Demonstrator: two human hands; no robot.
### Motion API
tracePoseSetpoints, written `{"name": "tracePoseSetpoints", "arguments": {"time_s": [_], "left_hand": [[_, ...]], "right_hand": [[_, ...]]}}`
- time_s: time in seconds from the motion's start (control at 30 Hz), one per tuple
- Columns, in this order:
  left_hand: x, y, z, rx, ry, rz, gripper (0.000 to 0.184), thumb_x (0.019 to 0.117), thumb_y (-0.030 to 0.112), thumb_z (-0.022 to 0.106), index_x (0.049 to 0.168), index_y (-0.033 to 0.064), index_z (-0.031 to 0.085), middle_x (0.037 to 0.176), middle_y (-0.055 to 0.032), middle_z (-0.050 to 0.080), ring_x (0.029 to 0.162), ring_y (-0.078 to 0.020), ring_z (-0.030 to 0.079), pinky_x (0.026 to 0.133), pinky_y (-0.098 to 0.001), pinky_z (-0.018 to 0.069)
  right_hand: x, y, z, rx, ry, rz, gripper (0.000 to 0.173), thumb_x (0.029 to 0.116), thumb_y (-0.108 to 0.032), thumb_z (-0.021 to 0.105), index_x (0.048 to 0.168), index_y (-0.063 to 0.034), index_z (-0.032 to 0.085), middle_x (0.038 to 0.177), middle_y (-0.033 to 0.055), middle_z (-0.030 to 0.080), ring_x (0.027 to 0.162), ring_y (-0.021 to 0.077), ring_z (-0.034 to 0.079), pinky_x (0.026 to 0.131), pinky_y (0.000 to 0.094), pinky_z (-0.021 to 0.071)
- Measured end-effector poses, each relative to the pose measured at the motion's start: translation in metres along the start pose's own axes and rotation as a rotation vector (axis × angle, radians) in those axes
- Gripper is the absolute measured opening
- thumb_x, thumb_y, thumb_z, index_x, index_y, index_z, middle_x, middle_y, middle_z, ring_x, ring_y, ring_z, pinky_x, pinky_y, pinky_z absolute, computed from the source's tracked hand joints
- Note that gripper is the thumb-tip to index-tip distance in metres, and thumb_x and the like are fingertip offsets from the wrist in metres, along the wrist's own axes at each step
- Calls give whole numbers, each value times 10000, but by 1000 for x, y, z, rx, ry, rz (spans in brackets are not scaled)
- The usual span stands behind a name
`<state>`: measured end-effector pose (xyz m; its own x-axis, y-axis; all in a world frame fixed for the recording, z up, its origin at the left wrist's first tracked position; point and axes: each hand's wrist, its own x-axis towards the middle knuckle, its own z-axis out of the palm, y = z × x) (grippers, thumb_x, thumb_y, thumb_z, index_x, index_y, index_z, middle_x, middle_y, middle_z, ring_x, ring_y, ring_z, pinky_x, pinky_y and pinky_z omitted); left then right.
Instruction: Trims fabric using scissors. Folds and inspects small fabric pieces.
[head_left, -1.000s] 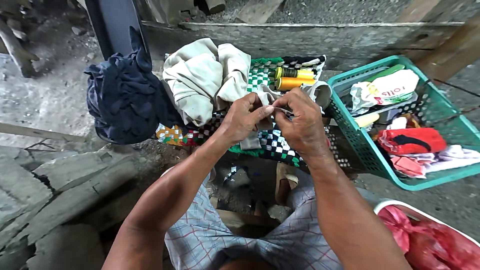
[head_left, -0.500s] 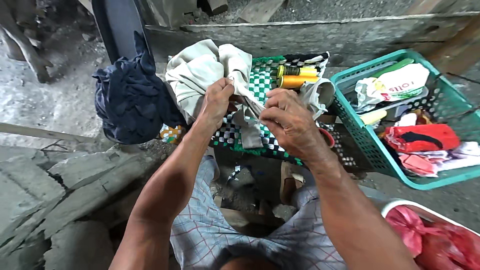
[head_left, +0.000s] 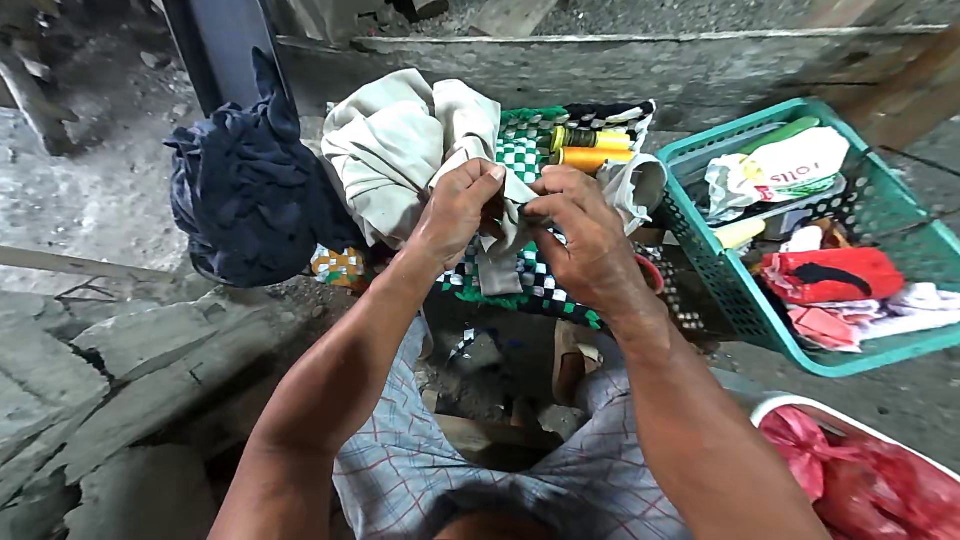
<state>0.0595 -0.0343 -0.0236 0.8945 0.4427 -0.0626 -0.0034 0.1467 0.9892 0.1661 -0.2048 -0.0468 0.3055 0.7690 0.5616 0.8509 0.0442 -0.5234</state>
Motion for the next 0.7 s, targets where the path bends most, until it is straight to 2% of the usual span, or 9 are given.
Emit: {"name": "tracePoseSetpoints", "arguments": {"time_s": [0.07,0.23,0.37,0.47,0.6,0.7], "left_hand": [[1,-3,-3,61,34,44,236,1097,180,428,1036,26,597,874,-91,678,752,-177,678,652,-340,591],[0,0,-5,227,124,189,216,1081,166,478,1018,21,624,813,-71,662,650,-150,633,543,-268,536],[-7,7,6,244,176,266,175,1066,142,526,1016,11,630,734,-41,608,568,-111,567,491,-226,480],[-13,8,13,223,164,340,197,1086,186,489,1051,10,570,676,-48,590,553,-157,596,500,-285,539],[-26,8,25,379,84,444,227,1075,155,503,969,-3,627,719,-49,637,612,-155,646,556,-318,590],[-29,5,32,485,9,376,182,1042,190,592,1030,26,671,828,-35,698,675,-108,671,588,-266,581]], "right_hand": [[1,-1,2,-4,33,-8,107,959,-82,652,1017,-32,725,1309,169,618,1398,333,467,1183,466,392],[0,1,-1,-16,42,-41,141,974,-75,615,1019,-43,746,1405,163,582,1460,355,391,1216,508,339],[-1,-5,-5,-67,175,-63,115,969,-123,661,996,-53,748,1192,143,652,1298,335,524,1104,503,422],[-1,-6,-8,-99,246,-42,94,954,-124,687,986,-54,739,1106,129,665,1221,323,567,1061,506,437],[-4,-4,-13,-128,259,-13,144,989,-182,672,1034,-56,727,1038,113,692,1132,305,620,1060,535,418],[-5,-4,-14,-142,263,-14,155,999,-186,658,1037,-54,729,995,106,689,1091,302,625,1044,527,422]]}}
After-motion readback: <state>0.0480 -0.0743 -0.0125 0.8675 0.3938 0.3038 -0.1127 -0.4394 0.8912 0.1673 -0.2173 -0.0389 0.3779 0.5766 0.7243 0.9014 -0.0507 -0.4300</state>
